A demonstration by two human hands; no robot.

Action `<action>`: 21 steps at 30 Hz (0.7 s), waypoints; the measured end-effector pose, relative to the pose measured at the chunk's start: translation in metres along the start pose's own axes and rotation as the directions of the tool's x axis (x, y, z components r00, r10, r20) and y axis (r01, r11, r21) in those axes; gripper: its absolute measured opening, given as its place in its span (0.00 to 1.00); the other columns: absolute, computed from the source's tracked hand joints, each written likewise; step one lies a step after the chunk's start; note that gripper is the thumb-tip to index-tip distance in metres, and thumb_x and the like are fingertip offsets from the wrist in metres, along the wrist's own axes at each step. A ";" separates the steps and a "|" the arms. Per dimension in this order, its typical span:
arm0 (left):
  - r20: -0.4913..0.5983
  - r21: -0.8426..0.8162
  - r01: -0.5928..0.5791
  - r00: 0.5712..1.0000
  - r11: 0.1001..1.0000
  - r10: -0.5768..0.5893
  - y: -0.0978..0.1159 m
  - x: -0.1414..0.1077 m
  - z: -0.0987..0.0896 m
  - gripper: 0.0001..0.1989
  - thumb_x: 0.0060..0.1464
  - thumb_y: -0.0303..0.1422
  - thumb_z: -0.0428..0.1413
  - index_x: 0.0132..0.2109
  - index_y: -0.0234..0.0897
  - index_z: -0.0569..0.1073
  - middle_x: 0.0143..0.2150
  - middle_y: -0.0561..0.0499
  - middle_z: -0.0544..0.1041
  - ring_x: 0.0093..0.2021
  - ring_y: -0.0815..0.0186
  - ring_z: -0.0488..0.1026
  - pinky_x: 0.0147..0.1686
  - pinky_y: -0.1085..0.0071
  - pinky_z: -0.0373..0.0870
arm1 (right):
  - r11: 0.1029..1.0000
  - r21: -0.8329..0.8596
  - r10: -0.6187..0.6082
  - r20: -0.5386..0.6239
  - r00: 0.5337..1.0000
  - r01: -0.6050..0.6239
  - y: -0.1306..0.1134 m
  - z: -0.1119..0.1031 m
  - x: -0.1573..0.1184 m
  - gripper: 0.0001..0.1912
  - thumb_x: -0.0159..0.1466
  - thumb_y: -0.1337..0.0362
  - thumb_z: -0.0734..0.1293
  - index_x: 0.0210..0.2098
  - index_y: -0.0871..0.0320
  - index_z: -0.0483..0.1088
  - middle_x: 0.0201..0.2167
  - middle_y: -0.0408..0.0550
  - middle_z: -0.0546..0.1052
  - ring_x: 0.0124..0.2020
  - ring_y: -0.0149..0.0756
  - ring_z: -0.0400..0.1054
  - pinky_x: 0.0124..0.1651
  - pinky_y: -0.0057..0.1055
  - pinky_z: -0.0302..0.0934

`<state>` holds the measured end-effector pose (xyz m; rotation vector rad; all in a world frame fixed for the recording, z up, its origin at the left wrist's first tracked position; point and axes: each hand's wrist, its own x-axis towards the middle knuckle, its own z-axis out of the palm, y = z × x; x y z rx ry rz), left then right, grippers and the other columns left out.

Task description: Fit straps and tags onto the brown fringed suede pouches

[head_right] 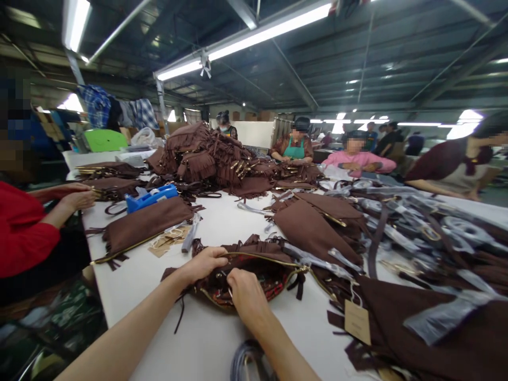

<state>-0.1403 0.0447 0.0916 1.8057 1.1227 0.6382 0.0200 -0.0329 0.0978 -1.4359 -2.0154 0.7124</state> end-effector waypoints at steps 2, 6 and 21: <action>-0.019 -0.040 0.003 1.000 0.999 -0.003 -0.006 0.001 0.001 0.08 0.42 0.33 0.51 0.31 0.35 0.70 0.25 0.57 0.67 0.29 0.68 0.63 0.29 0.73 0.60 | 0.998 0.056 0.000 0.056 0.998 -0.003 0.004 0.004 0.004 0.13 0.60 0.72 0.58 0.21 0.58 0.66 0.23 0.44 0.70 0.29 0.33 0.61 0.34 0.28 0.52; -0.030 -0.104 0.013 0.999 0.994 -0.016 -0.007 0.001 0.002 0.07 0.42 0.31 0.52 0.31 0.35 0.70 0.26 0.58 0.67 0.29 0.68 0.62 0.30 0.73 0.60 | 0.976 0.205 0.022 0.234 0.972 -0.071 0.010 -0.001 0.006 0.12 0.58 0.71 0.58 0.23 0.59 0.70 0.18 0.38 0.64 0.20 0.27 0.55 0.24 0.24 0.49; -0.091 -0.317 0.114 0.985 0.942 -0.150 -0.014 0.005 0.003 0.07 0.42 0.24 0.50 0.32 0.34 0.70 0.22 0.59 0.67 0.24 0.70 0.63 0.29 0.74 0.61 | 0.765 0.571 0.218 0.204 0.954 -0.297 0.004 0.015 0.002 0.05 0.52 0.63 0.64 0.24 0.58 0.67 0.15 0.34 0.61 0.16 0.24 0.48 0.20 0.25 0.39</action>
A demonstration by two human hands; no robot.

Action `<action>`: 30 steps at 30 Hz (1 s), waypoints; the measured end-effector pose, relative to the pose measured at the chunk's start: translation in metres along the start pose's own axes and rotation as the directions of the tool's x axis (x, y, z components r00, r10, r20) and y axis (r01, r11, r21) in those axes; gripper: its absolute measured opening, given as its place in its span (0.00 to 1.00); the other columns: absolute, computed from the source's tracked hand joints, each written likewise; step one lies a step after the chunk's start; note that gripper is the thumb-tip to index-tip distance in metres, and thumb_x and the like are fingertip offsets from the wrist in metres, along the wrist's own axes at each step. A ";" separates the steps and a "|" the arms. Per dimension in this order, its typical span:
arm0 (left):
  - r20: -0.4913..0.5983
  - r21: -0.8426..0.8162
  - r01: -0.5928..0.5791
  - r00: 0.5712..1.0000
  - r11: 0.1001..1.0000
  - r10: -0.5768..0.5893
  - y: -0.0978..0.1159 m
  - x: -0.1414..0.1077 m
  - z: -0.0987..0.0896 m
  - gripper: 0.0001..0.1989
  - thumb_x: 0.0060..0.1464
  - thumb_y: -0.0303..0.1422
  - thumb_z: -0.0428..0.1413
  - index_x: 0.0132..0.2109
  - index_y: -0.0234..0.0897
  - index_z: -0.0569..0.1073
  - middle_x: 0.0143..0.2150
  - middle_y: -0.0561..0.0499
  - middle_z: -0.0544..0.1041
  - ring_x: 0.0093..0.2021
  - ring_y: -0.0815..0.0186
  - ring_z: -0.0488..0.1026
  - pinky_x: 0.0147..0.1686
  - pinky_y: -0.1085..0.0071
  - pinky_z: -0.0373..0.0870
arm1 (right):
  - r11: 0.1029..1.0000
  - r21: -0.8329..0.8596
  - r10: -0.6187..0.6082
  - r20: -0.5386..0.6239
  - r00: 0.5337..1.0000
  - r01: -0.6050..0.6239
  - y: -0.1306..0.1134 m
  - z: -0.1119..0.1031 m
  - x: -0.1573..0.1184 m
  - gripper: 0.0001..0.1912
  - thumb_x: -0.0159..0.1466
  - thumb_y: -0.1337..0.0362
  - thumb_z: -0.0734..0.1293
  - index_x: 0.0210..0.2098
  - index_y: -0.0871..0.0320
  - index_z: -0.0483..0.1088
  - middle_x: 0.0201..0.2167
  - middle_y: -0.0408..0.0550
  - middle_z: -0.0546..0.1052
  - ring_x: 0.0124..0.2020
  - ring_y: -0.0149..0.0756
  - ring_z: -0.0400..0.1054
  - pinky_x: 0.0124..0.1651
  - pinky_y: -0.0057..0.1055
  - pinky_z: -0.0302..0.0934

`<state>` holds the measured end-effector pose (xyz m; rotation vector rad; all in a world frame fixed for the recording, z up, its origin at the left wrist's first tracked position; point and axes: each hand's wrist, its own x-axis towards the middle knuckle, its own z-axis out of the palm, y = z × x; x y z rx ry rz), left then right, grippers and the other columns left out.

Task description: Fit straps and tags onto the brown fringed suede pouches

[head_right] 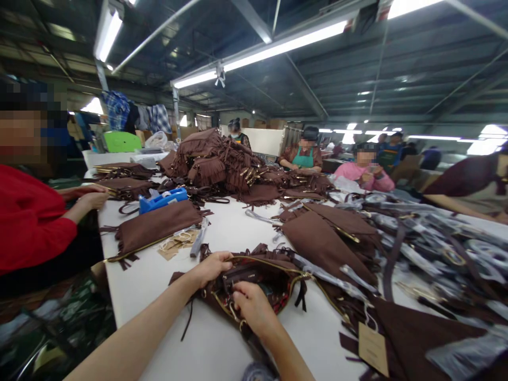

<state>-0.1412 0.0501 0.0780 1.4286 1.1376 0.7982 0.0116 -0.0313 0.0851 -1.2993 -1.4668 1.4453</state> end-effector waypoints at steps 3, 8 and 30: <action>-0.007 -0.026 0.007 1.000 1.000 -0.007 0.001 0.000 -0.001 0.07 0.43 0.23 0.50 0.32 0.34 0.70 0.22 0.59 0.68 0.24 0.70 0.64 0.29 0.74 0.62 | 0.997 0.061 0.042 0.021 0.999 -0.043 -0.005 0.006 -0.002 0.06 0.52 0.61 0.65 0.26 0.57 0.64 0.15 0.32 0.59 0.15 0.22 0.45 0.19 0.25 0.36; -0.036 -0.013 -0.061 0.997 0.998 0.061 -0.002 0.002 0.004 0.15 0.40 0.20 0.48 0.37 0.34 0.72 0.28 0.56 0.74 0.29 0.69 0.69 0.34 0.74 0.66 | 0.984 0.147 0.102 0.026 0.994 -0.104 -0.005 0.015 0.002 0.10 0.51 0.59 0.65 0.24 0.55 0.58 0.16 0.32 0.61 0.13 0.20 0.44 0.17 0.24 0.32; 0.100 0.537 -0.408 0.900 0.739 0.424 0.009 -0.069 0.007 0.11 0.45 0.21 0.53 0.36 0.38 0.71 0.38 0.50 0.72 0.40 0.62 0.68 0.42 0.69 0.63 | 0.981 0.185 0.053 -0.002 0.999 -0.052 0.002 0.005 0.001 0.21 0.51 0.47 0.68 0.19 0.55 0.58 0.09 0.28 0.51 0.11 0.19 0.39 0.16 0.24 0.31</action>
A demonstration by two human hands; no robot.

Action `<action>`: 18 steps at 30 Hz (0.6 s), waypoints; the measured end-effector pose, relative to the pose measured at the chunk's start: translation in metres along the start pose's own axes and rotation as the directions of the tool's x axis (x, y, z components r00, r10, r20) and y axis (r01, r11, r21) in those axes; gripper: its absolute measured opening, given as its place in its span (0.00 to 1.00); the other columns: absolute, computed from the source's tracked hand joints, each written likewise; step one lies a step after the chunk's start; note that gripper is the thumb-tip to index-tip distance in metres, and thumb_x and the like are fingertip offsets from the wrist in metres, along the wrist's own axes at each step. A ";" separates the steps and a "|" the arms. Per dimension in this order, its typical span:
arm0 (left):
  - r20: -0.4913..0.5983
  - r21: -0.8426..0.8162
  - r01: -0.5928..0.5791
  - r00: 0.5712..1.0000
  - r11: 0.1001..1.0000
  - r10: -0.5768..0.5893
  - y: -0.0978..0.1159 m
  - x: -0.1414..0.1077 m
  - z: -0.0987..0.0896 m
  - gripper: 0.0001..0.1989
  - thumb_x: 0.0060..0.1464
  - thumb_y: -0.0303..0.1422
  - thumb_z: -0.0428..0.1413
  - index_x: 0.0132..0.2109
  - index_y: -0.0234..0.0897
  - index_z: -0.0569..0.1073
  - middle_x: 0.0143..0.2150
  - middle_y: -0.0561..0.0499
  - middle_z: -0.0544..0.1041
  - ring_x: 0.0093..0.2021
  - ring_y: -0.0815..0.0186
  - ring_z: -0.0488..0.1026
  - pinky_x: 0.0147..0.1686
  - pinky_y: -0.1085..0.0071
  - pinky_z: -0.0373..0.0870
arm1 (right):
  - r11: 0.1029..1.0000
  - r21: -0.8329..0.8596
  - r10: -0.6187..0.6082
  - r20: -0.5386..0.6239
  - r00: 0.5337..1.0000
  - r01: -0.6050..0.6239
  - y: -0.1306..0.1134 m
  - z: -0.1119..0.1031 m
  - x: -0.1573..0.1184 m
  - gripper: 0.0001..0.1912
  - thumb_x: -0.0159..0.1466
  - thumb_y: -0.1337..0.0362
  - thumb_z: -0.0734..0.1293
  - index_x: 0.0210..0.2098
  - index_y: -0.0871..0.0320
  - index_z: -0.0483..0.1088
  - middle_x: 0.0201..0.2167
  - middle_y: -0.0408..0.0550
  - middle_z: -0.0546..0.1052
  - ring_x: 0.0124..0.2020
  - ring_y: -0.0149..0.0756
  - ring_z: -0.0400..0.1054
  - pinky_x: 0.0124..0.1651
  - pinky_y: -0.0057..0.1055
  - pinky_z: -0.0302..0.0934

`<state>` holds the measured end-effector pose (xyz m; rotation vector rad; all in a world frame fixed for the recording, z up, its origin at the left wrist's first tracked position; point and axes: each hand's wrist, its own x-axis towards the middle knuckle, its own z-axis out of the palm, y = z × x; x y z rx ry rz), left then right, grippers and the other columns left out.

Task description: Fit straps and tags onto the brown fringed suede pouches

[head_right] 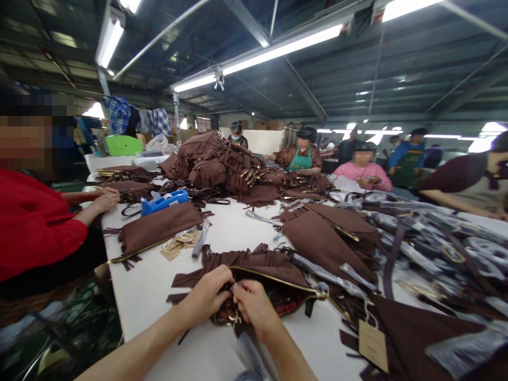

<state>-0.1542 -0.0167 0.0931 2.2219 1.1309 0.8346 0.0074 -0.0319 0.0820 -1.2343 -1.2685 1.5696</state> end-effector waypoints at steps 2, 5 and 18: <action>-0.043 -0.015 0.015 0.999 1.000 -0.015 -0.004 0.002 0.004 0.08 0.48 0.21 0.51 0.33 0.38 0.71 0.36 0.50 0.73 0.40 0.63 0.68 0.42 0.70 0.63 | 1.000 -0.013 -0.006 -0.015 1.000 0.006 -0.003 -0.005 -0.002 0.19 0.51 0.49 0.69 0.20 0.56 0.60 0.10 0.28 0.53 0.12 0.19 0.39 0.16 0.24 0.31; -0.076 -0.057 0.042 0.996 0.998 -0.046 -0.009 0.007 0.002 0.06 0.49 0.23 0.53 0.31 0.37 0.71 0.33 0.52 0.74 0.37 0.64 0.70 0.40 0.71 0.64 | 0.997 -0.079 0.007 -0.048 0.999 -0.011 -0.006 -0.013 -0.008 0.14 0.51 0.54 0.68 0.23 0.57 0.64 0.13 0.31 0.58 0.12 0.19 0.40 0.16 0.24 0.31; -0.053 -0.154 0.050 0.997 0.987 -0.059 -0.006 0.005 -0.005 0.07 0.46 0.23 0.56 0.33 0.36 0.76 0.33 0.53 0.76 0.37 0.65 0.71 0.40 0.73 0.65 | 0.958 -0.278 -0.086 -0.069 0.994 0.064 0.001 0.005 0.005 0.11 0.55 0.62 0.60 0.17 0.56 0.61 0.10 0.32 0.54 0.14 0.24 0.45 0.19 0.25 0.40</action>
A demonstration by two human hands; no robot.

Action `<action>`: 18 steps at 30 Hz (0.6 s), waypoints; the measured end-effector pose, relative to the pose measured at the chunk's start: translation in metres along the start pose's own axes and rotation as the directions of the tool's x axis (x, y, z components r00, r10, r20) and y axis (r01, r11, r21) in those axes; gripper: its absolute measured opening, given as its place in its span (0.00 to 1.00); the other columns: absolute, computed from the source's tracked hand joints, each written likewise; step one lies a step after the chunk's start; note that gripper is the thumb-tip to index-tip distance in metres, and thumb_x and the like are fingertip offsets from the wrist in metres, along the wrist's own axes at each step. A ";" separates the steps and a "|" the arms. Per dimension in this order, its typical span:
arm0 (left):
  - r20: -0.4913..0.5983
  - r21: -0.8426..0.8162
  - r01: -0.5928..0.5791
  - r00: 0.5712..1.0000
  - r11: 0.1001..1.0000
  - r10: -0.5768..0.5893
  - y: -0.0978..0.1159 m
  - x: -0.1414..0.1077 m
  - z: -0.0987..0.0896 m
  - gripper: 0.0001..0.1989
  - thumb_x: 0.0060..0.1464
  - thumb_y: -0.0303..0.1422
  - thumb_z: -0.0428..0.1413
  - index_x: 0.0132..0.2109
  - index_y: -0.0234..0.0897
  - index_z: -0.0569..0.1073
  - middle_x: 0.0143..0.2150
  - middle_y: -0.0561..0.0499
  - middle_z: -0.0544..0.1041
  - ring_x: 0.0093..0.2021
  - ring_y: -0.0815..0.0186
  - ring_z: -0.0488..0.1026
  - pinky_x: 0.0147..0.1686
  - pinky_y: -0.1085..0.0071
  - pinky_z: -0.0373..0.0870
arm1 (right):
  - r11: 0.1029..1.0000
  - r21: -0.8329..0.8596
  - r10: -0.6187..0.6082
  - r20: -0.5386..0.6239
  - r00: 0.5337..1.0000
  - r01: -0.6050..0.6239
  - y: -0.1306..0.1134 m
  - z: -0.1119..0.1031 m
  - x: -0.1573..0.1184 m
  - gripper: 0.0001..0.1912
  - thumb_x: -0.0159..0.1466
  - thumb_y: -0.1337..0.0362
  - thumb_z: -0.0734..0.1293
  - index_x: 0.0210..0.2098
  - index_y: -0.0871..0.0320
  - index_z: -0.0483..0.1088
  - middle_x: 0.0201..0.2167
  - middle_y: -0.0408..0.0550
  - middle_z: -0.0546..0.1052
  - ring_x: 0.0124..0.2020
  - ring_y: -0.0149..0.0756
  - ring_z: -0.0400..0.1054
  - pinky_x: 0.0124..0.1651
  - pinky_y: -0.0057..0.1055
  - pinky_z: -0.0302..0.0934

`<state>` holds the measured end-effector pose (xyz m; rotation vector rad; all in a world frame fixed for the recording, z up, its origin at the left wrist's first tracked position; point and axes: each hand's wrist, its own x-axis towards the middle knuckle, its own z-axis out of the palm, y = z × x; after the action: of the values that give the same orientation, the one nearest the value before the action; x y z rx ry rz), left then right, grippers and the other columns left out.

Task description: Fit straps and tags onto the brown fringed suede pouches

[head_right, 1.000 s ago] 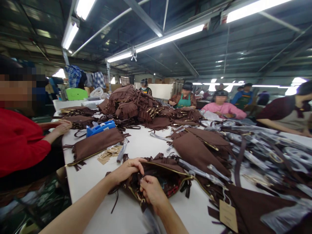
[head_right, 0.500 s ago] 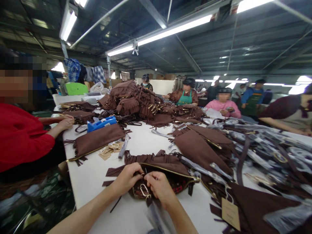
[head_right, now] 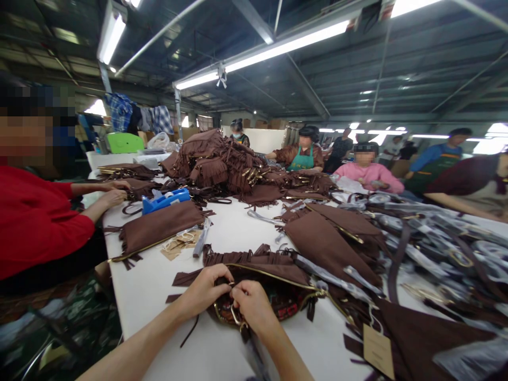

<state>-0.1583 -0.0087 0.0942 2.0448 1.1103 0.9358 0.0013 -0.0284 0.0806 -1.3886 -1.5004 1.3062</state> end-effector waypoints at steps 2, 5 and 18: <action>0.033 -0.018 -0.014 0.999 1.000 0.014 0.002 -0.002 -0.002 0.06 0.47 0.25 0.57 0.33 0.37 0.76 0.33 0.53 0.76 0.37 0.66 0.72 0.40 0.74 0.65 | 1.000 -0.017 -0.016 0.002 1.000 0.016 0.002 0.000 0.001 0.11 0.55 0.63 0.60 0.17 0.56 0.61 0.11 0.33 0.53 0.14 0.24 0.45 0.19 0.25 0.41; 0.029 -0.037 -0.012 0.999 0.999 0.013 0.002 -0.002 -0.001 0.06 0.51 0.28 0.54 0.30 0.36 0.76 0.31 0.53 0.75 0.35 0.66 0.71 0.38 0.74 0.65 | 0.997 -0.058 -0.047 0.004 0.999 0.047 0.004 -0.001 0.002 0.11 0.56 0.63 0.59 0.18 0.56 0.61 0.11 0.33 0.54 0.15 0.25 0.47 0.19 0.25 0.41; -0.113 0.066 -0.230 0.965 0.971 0.236 0.076 -0.016 0.003 0.12 0.58 0.27 0.48 0.27 0.36 0.70 0.34 0.48 0.72 0.37 0.64 0.68 0.39 0.69 0.65 | 0.758 -0.360 -0.621 -0.142 0.771 0.544 -0.014 -0.031 -0.025 0.17 0.71 0.57 0.50 0.29 0.54 0.60 0.23 0.40 0.64 0.26 0.34 0.59 0.31 0.30 0.54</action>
<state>-0.1296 -0.0580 0.1474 2.2224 0.9779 1.1701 0.0318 -0.0454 0.1056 -1.0593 -1.8026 0.4961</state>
